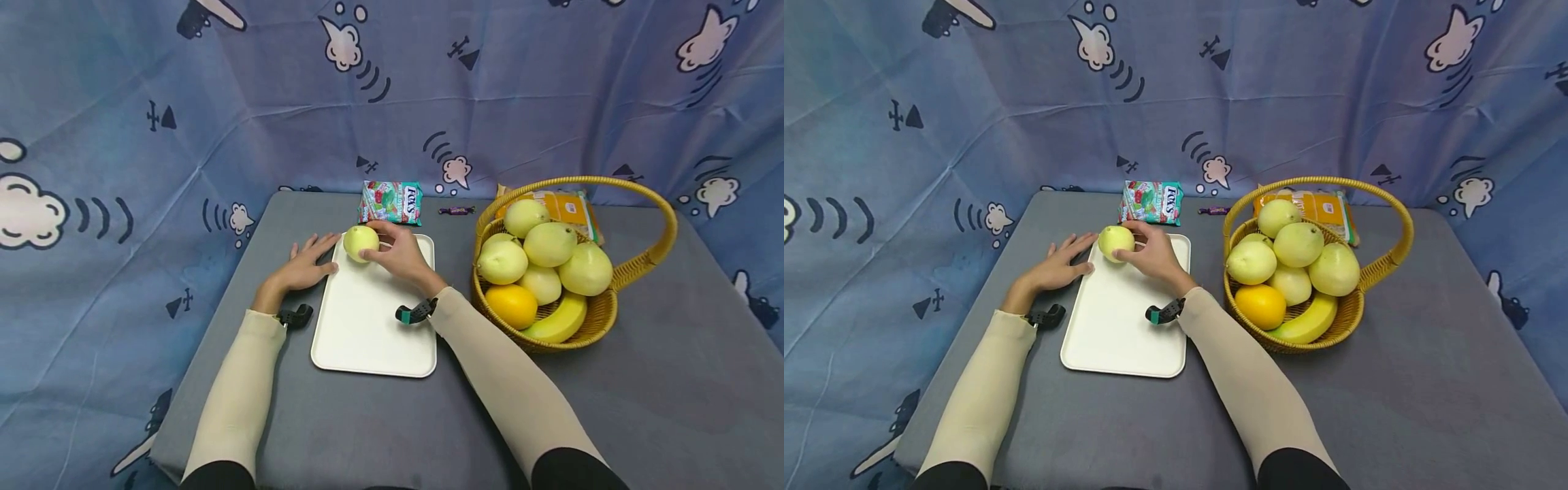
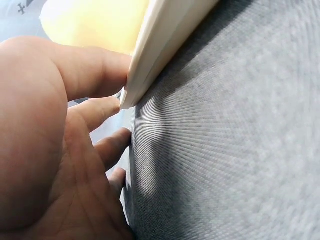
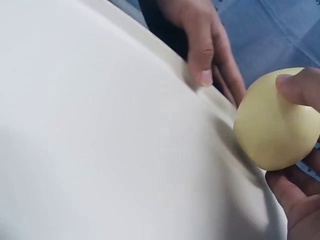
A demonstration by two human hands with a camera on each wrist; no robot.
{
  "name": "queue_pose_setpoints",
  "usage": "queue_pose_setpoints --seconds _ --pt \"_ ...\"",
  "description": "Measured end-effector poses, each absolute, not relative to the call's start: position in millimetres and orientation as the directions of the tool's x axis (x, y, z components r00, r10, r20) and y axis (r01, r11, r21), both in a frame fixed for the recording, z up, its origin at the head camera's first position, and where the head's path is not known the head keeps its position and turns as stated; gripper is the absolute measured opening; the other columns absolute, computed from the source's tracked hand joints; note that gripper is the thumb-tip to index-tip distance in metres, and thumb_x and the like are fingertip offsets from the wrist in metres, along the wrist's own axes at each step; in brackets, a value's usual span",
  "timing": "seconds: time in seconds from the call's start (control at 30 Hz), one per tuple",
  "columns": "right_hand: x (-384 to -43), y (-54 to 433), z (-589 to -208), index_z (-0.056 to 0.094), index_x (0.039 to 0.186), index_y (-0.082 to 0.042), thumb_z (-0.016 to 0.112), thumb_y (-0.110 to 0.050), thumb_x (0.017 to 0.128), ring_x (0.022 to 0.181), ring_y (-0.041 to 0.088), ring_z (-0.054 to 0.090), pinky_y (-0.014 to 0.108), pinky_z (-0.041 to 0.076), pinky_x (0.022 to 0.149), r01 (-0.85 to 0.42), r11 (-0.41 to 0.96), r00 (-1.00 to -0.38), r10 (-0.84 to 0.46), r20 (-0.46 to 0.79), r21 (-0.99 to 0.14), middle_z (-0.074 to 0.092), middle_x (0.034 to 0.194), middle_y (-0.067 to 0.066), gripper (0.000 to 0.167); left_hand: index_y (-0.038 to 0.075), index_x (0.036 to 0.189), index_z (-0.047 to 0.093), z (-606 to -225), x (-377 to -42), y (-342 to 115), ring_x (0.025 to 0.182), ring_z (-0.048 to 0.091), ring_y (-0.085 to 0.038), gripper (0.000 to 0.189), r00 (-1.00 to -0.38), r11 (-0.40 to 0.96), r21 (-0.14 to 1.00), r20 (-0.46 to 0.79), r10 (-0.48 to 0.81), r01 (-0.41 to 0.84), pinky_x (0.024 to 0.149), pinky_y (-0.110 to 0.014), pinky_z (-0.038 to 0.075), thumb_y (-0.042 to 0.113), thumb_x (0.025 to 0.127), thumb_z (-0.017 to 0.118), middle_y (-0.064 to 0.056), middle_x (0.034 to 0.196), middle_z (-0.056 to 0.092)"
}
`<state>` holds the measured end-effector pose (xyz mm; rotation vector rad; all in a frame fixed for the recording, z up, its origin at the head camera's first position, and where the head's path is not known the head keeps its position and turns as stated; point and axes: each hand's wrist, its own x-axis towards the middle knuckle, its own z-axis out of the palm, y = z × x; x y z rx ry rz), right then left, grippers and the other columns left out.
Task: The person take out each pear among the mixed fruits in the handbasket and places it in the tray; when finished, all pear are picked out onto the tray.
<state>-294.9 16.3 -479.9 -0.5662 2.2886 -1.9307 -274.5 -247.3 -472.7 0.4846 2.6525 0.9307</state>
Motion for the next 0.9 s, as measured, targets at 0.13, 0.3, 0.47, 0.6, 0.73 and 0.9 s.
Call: queue_pose_setpoints --seconds 0.13,0.3,0.47,0.6,0.73,0.9 --pt "-295.8 11.2 -486.0 0.061 0.153 -0.002 0.087 -0.004 0.094 0.140 0.035 0.067 0.035 0.058 0.112 -0.199 0.125 -0.926 -0.348 0.145 -0.972 0.063 0.154 0.018 0.064 0.015 0.177 0.022 -469.8 -272.5 -245.6 0.171 -0.005 -0.047 0.073 -0.901 0.733 0.645 -0.159 0.404 0.215 0.130 -0.071 -0.019 0.029 0.114 0.056 -0.018 0.184 0.015" --pt "-295.6 8.2 -487.7 0.058 0.157 -0.003 0.087 -0.007 0.094 0.141 0.034 0.066 0.036 0.056 0.114 -0.217 0.150 -0.923 -0.354 0.153 -0.964 0.062 0.156 0.019 0.069 0.013 0.177 0.022 -468.6 -271.8 -245.7 0.170 -0.005 -0.048 0.073 -0.901 0.717 0.665 -0.154 0.405 0.209 0.130 -0.071 -0.020 0.028 0.113 0.055 -0.019 0.184 0.015" --pt "-285.8 16.8 -480.5 0.053 0.162 -0.006 0.089 -0.018 0.095 0.146 0.033 0.062 0.038 0.053 0.119 -0.258 0.284 -0.932 -0.326 0.160 -0.923 0.059 0.161 0.015 0.077 0.015 0.177 0.021 -472.5 -274.5 -246.8 0.171 -0.005 -0.046 0.073 -0.903 0.723 0.661 -0.161 0.399 0.202 0.130 -0.069 -0.020 0.028 0.113 0.054 -0.017 0.184 0.014" --pt "-265.1 29.6 -464.4 0.051 0.164 -0.006 0.088 -0.023 0.096 0.148 0.034 0.059 0.040 0.051 0.121 -0.268 0.319 -0.937 -0.306 0.169 -0.909 0.055 0.167 0.011 0.079 0.017 0.178 0.020 -476.5 -276.4 -248.6 0.171 -0.005 -0.044 0.074 -0.904 0.742 0.640 -0.170 0.393 0.202 0.131 -0.068 -0.020 0.030 0.114 0.055 -0.015 0.185 0.015" --pt "-235.0 44.6 -440.0 0.054 0.162 -0.006 0.088 -0.023 0.095 0.146 0.033 0.062 0.041 0.052 0.121 -0.321 0.301 -0.908 -0.369 0.201 -0.898 0.058 0.163 0.014 0.076 0.016 0.178 0.021 -477.0 -276.1 -249.4 0.172 -0.005 -0.044 0.074 -0.907 0.746 0.635 -0.167 0.387 0.201 0.131 -0.068 -0.020 0.030 0.113 0.056 -0.015 0.185 0.015" --pt "-194.7 74.3 -412.3 0.059 0.158 -0.009 0.090 -0.020 0.094 0.144 0.028 0.064 0.037 0.052 0.120 -0.399 0.279 -0.847 -0.477 0.234 -0.873 0.062 0.159 0.010 0.072 0.017 0.178 0.019 -476.4 -276.5 -248.3 0.171 -0.006 -0.043 0.075 -0.903 0.746 0.634 -0.172 0.393 0.204 0.131 -0.068 -0.020 0.032 0.114 0.055 -0.015 0.185 0.013"
